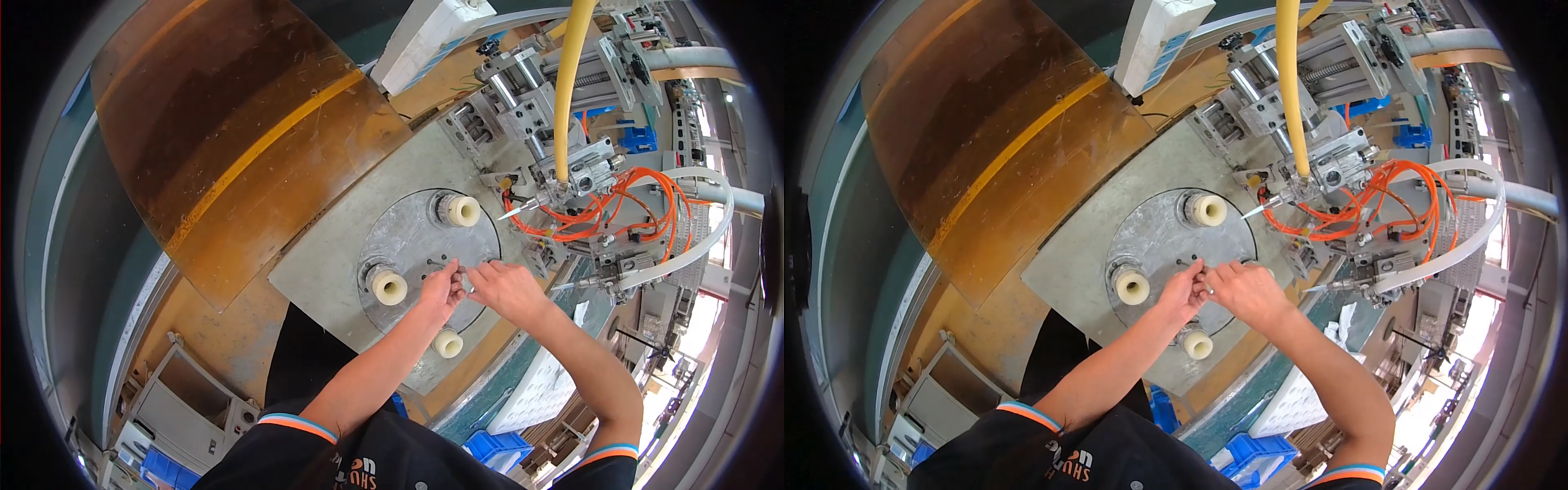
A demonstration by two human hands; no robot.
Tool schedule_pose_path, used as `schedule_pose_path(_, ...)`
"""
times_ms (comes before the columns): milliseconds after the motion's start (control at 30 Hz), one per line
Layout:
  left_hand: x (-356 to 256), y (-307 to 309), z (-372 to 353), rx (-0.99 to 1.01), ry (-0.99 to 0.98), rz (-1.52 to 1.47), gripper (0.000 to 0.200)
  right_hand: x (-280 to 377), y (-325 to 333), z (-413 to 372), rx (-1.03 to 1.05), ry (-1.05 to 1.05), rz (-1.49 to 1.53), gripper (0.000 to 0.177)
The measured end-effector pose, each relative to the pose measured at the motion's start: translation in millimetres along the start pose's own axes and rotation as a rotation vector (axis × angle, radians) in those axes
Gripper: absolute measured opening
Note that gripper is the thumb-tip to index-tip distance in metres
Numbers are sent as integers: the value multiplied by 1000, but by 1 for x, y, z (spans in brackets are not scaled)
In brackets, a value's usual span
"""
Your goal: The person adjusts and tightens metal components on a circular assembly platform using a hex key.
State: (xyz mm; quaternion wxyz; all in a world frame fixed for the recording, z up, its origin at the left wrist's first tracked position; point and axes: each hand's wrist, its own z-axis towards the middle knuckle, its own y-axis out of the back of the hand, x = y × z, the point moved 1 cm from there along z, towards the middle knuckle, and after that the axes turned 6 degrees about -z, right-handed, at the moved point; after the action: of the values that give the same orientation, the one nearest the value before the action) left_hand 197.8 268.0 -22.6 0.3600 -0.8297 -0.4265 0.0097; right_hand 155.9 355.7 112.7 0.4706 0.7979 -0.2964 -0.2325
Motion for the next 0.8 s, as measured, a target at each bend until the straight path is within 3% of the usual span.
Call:
schedule_pose_path(67,4,0,-2,-33,-13,3,22,-2,-5,3,61,13,29,27)
schedule_pose_path(133,4,-3,-6,-61,-19,9,22,-6,-9,11,274,-568,792,26)
schedule_pose_path(167,2,-4,-8,-63,-12,-30,22,-6,-8,9,277,-571,791,26)
schedule_pose_path(233,-2,-7,-8,-57,-16,-67,22,-9,-9,8,302,-988,1252,26)
schedule_pose_path(267,-2,-6,-6,-59,-14,-36,22,-9,-5,10,297,-979,1248,26)
schedule_pose_path(333,-1,-1,-4,-73,-4,-9,23,-1,10,7,-333,-280,143,25)
schedule_pose_path(367,0,1,-3,-67,5,-3,22,-5,9,5,-330,-282,147,25)
schedule_pose_path(433,-1,2,-3,-63,19,9,22,-13,5,2,-163,22,25,23)
schedule_pose_path(567,-3,-8,-10,-52,-15,-33,22,-2,-11,4,4,-198,96,25)
schedule_pose_path(633,-3,-10,-10,-24,-6,-86,22,5,-7,10,392,-1021,1373,26)
schedule_pose_path(667,-1,-6,-7,-13,2,-73,23,8,-9,6,390,-1022,1371,26)
schedule_pose_path(733,-1,1,-2,-2,-1,-65,23,14,-11,0,281,-755,1022,32)
schedule_pose_path(767,-1,5,-1,30,7,-41,23,13,-8,-1,280,-749,1025,32)
schedule_pose_path(800,-1,8,-2,61,19,-15,23,12,4,-1,112,-484,537,35)
